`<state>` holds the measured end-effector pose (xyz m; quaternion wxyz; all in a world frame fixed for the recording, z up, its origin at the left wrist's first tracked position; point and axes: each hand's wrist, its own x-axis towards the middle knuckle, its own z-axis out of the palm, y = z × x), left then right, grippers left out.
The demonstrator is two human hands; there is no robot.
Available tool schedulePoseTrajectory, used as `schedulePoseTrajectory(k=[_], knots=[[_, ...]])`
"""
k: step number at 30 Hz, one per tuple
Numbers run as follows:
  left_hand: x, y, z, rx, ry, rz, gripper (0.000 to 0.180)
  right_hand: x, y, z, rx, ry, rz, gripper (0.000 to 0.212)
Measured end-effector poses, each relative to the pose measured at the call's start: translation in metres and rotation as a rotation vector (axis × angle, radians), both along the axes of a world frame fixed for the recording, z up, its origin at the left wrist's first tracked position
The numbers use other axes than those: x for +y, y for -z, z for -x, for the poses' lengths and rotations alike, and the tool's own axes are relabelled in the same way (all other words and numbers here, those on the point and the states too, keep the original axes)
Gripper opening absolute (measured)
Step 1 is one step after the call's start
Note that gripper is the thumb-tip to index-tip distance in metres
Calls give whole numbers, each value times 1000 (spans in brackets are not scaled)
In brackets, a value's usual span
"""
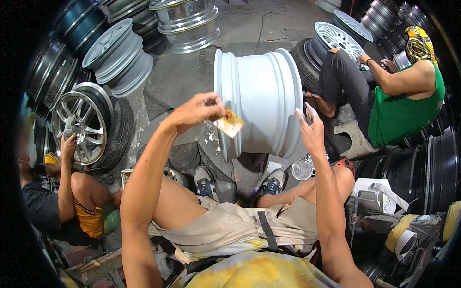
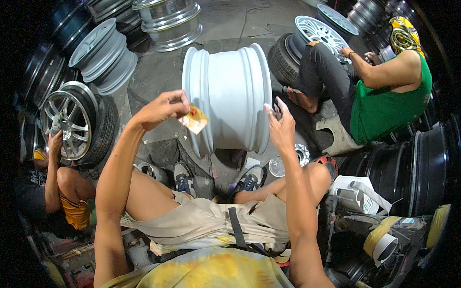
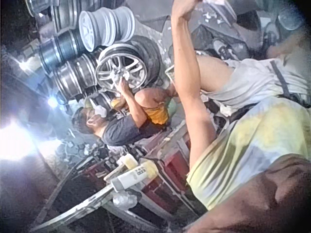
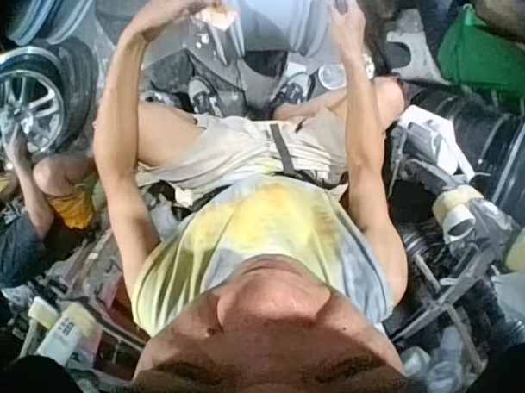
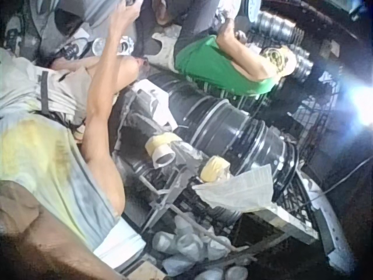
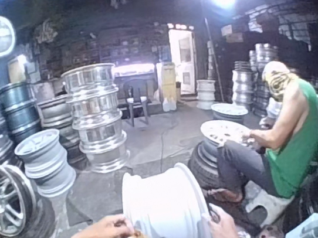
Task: The person sits on the floor in a workshop and uses a small metal spatula to apply a white filler compound to the surface of a white car wheel rim. They repeatedly scoop the compound from a small card and smooth it onto the rim's surface, occasionally wiping the tool with a cloth.
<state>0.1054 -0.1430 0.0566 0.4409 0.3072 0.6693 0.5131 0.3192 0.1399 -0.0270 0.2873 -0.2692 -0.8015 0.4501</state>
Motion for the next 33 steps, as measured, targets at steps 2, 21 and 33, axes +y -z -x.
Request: schedulePoseTrajectory(k=[2,21,33], knots=[[5,8,13,28,-79,-26,12,8,-3,13,-56,-3,46,60],[50,48,29,537,-490,-74,11,-38,-52,41,129,-217,-378,31],[52,41,25,562,-473,-53,7,-61,-41,96,-128,-424,-630,40]])
